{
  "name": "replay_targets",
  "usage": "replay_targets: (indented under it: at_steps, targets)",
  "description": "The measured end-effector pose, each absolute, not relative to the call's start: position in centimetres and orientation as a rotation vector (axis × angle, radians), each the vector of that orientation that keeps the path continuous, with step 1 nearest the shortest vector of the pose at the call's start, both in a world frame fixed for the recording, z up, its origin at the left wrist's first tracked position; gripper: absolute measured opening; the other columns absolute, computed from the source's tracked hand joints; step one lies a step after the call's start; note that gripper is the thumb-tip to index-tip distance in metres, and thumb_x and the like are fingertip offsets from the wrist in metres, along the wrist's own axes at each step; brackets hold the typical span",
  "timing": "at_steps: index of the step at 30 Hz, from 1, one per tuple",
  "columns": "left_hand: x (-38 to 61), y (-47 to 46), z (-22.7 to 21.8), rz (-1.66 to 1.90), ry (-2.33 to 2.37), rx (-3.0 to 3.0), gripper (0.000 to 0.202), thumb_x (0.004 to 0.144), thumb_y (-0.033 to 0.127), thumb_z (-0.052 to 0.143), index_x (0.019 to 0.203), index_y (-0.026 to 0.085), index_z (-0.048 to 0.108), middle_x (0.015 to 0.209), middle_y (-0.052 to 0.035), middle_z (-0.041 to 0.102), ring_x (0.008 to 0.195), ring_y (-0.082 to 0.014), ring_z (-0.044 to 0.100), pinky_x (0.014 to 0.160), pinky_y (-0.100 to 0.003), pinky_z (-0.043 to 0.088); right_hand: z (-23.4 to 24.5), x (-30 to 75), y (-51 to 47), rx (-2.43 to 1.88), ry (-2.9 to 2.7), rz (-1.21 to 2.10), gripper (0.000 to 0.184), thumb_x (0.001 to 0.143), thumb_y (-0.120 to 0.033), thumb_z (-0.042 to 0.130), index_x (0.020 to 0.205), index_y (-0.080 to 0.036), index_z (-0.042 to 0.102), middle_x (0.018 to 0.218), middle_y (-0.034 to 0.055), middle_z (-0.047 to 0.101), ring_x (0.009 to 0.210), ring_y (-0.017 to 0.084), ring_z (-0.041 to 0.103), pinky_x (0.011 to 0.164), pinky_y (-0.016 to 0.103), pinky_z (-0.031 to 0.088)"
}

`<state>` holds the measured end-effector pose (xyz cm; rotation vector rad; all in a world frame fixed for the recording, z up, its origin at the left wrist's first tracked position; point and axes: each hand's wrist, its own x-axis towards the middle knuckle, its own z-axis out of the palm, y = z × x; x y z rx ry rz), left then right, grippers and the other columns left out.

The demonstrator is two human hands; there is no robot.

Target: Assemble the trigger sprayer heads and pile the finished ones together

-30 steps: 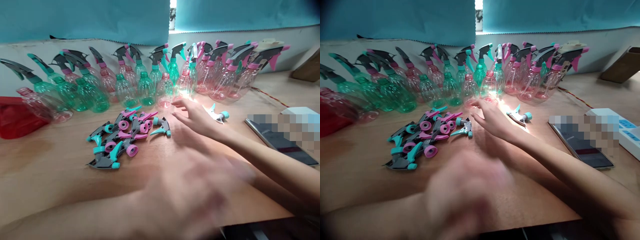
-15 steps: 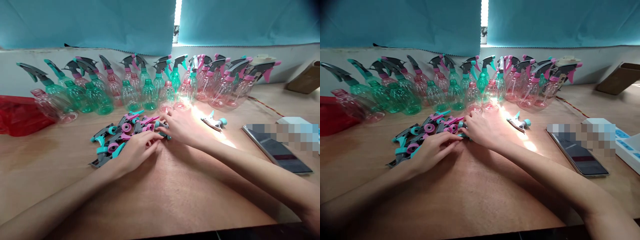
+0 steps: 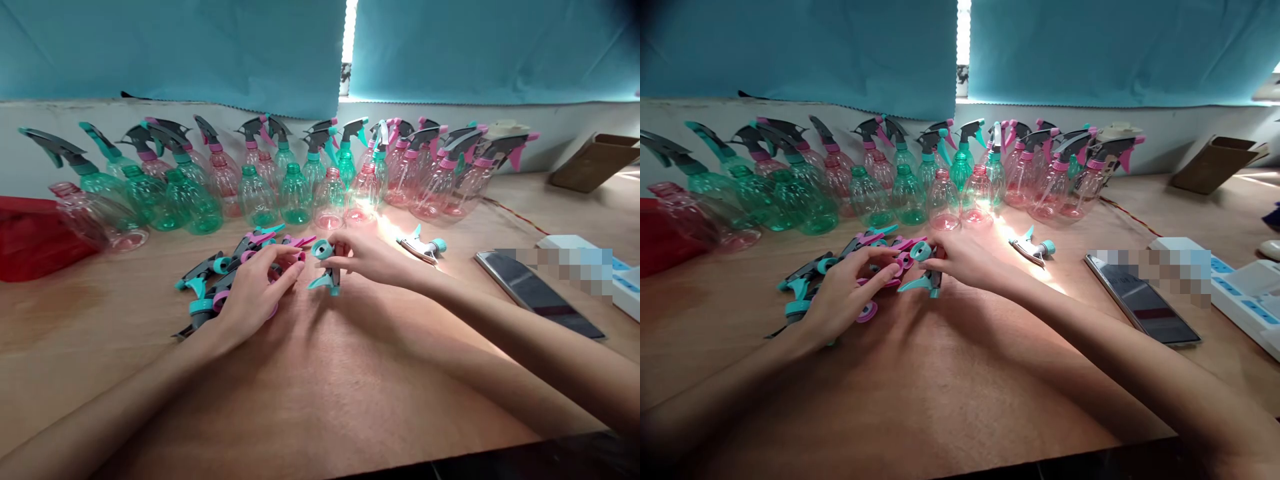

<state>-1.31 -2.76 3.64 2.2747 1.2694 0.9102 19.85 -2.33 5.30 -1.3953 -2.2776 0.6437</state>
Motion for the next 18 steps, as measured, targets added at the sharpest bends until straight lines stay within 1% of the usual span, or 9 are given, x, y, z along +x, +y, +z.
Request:
replay_targets:
  at_steps: [2,3,5,7,8,9,12,15,18]
  targets:
    - [-1.1,-2.8,3.6,0.895,1.203,2.246,0.033,0.09,0.042,0.05,0.115,0.021,0.057,0.106,-0.0052,0.066,0.093,-0.0206,0.063,0.078,-0.033,0.052,5.2,20.5,-3.5,-1.272,-2.207,0.729,0.028,0.09,-0.039,0.05,0.102,-0.015,0.056,0.095,0.0057,0.063,0.084,0.015,0.06,0.072,0.029,0.049]
    - [-1.0,-2.9,3.4,0.881,1.152,2.275,0.036,0.09,0.043,0.051,0.118,0.022,0.056,0.113,-0.006,0.063,0.1,-0.0218,0.061,0.081,-0.034,0.052,5.1,20.6,-4.1,-1.221,-2.187,0.78,0.026,0.09,-0.038,0.051,0.105,-0.016,0.054,0.098,0.0054,0.063,0.087,0.014,0.06,0.075,0.029,0.05]
    - [-0.6,-3.2,3.1,0.861,1.039,2.418,0.043,0.085,0.044,0.059,0.123,0.024,0.054,0.125,-0.0074,0.056,0.116,-0.025,0.052,0.094,-0.04,0.046,4.8,20.7,-5.2,-1.147,-2.168,0.898,0.022,0.09,-0.033,0.052,0.106,-0.018,0.054,0.099,0.0045,0.064,0.087,0.014,0.061,0.076,0.029,0.051]
    - [-0.1,-3.4,2.6,0.882,0.946,2.576,0.047,0.081,0.04,0.065,0.124,0.023,0.054,0.129,-0.0087,0.052,0.123,-0.0266,0.044,0.103,-0.044,0.038,4.4,20.6,-5.9,-1.114,-2.144,0.996,0.02,0.09,-0.027,0.052,0.107,-0.017,0.053,0.097,0.0049,0.065,0.086,0.013,0.062,0.073,0.029,0.053]
    - [0.1,-3.6,2.3,0.91,0.907,2.619,0.045,0.082,0.038,0.065,0.123,0.021,0.054,0.126,-0.0091,0.053,0.122,-0.0261,0.044,0.103,-0.044,0.037,4.3,20.6,-6.2,-1.107,-2.13,1.033,0.021,0.09,-0.025,0.051,0.109,-0.016,0.051,0.097,0.0057,0.065,0.087,0.013,0.063,0.072,0.028,0.053]
    - [0.4,-3.7,2.0,0.941,0.876,2.629,0.041,0.084,0.035,0.063,0.122,0.02,0.054,0.123,-0.009,0.055,0.119,-0.0247,0.047,0.101,-0.042,0.039,4.1,20.6,-6.4,-1.101,-2.115,1.06,0.021,0.09,-0.023,0.05,0.11,-0.015,0.049,0.097,0.0067,0.066,0.088,0.014,0.063,0.072,0.028,0.053]
    - [1.2,-3.8,1.2,0.988,0.861,2.554,0.033,0.088,0.029,0.059,0.119,0.019,0.055,0.11,-0.0064,0.064,0.106,-0.0208,0.057,0.091,-0.035,0.046,4.1,20.9,-6.7,-1.101,-2.071,1.132,0.02,0.091,-0.022,0.047,0.11,-0.015,0.047,0.099,0.0085,0.067,0.092,0.014,0.064,0.077,0.03,0.052]
    - [1.8,-4.0,0.6,0.919,0.989,2.404,0.038,0.083,0.029,0.065,0.118,0.019,0.055,0.105,-0.0046,0.067,0.096,-0.0198,0.062,0.086,-0.032,0.049,4.7,21.8,-6.5,-1.121,-2.092,1.229,0.02,0.092,-0.024,0.047,0.111,-0.017,0.049,0.104,0.0069,0.068,0.096,0.015,0.064,0.081,0.03,0.05]
    - [2.1,-4.2,0.2,0.82,1.097,2.3,0.041,0.081,0.028,0.068,0.119,0.02,0.054,0.104,-0.0035,0.067,0.09,-0.019,0.063,0.082,-0.032,0.05,5.5,22.4,-6.1,-1.169,-2.272,1.192,0.02,0.092,-0.024,0.046,0.108,-0.019,0.056,0.102,0.0044,0.068,0.092,0.015,0.064,0.075,0.029,0.048]
